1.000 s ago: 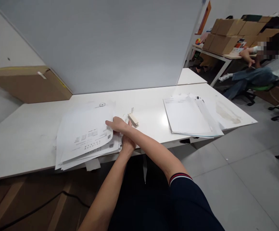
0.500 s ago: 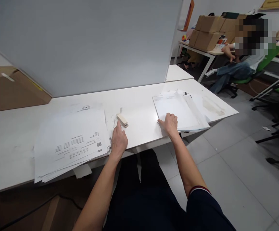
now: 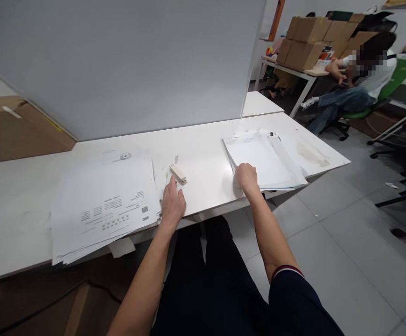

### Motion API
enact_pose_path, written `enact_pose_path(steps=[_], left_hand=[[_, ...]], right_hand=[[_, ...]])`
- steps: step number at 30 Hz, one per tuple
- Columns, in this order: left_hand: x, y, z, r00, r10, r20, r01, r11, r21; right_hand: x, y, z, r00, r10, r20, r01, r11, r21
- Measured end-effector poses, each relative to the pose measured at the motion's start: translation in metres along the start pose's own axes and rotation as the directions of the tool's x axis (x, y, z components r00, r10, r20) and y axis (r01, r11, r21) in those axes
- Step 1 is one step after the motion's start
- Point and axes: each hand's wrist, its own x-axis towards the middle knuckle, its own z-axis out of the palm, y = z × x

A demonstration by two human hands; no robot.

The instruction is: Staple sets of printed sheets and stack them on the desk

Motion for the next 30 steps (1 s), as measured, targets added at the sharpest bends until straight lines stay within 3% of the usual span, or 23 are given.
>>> enact_pose_path(steps=[4, 7, 11, 13, 15, 16, 18, 20, 22, 25, 27, 30], left_hand=[[-0.001, -0.002, 0.0, 0.999, 0.022, -0.037, -0.022, 1.0, 0.007], [-0.004, -0.007, -0.001, 0.983, 0.12, -0.137, -0.124, 0.992, -0.018], [-0.014, -0.004, -0.001, 0.955, 0.197, -0.222, -0.241, 0.951, -0.195], [-0.019, 0.007, -0.002, 0.986, 0.096, -0.138, -0.144, 0.907, -0.396], [-0.021, 0.024, -0.003, 0.992, -0.092, 0.086, 0.125, 0.765, -0.632], [-0.02, 0.033, -0.004, 0.958, -0.157, 0.241, 0.285, 0.628, -0.724], [-0.017, 0.048, -0.004, 0.842, -0.183, 0.508, 0.539, 0.326, -0.777], [-0.012, 0.054, -0.002, 0.771, -0.148, 0.619, 0.637, 0.18, -0.75], [-0.008, 0.052, 0.002, 0.769, -0.193, 0.609, 0.638, 0.2, -0.743], [-0.009, 0.037, 0.006, 0.769, -0.327, 0.549, 0.636, 0.295, -0.713], [-0.012, 0.028, 0.003, 0.761, -0.329, 0.559, 0.645, 0.296, -0.704], [-0.016, 0.022, -0.008, 0.755, -0.3, 0.583, 0.655, 0.298, -0.694]], right_hand=[[0.0, 0.005, -0.005, 0.997, 0.049, -0.065, -0.052, 0.997, -0.05], [-0.005, 0.013, -0.008, 0.987, 0.033, -0.158, -0.038, 0.999, -0.03], [-0.026, 0.022, -0.013, 0.951, -0.006, -0.309, 0.034, 0.996, 0.084], [-0.044, 0.02, -0.015, 0.933, -0.041, -0.357, 0.09, 0.989, 0.12], [-0.068, 0.012, -0.014, 0.919, -0.116, -0.376, 0.166, 0.981, 0.101], [-0.081, 0.006, -0.012, 0.912, -0.172, -0.372, 0.214, 0.974, 0.076], [-0.108, -0.008, -0.003, 0.894, -0.29, -0.342, 0.314, 0.949, 0.017], [-0.133, -0.021, 0.008, 0.871, -0.393, -0.293, 0.409, 0.913, -0.009], [-0.15, -0.03, 0.017, 0.853, -0.463, -0.239, 0.482, 0.876, 0.025], [-0.158, -0.028, 0.021, 0.849, -0.5, -0.169, 0.527, 0.817, 0.233], [-0.152, -0.014, 0.018, 0.89, -0.42, -0.176, 0.456, 0.813, 0.363], [-0.135, 0.018, 0.016, 0.945, -0.147, -0.293, 0.248, 0.905, 0.345]])
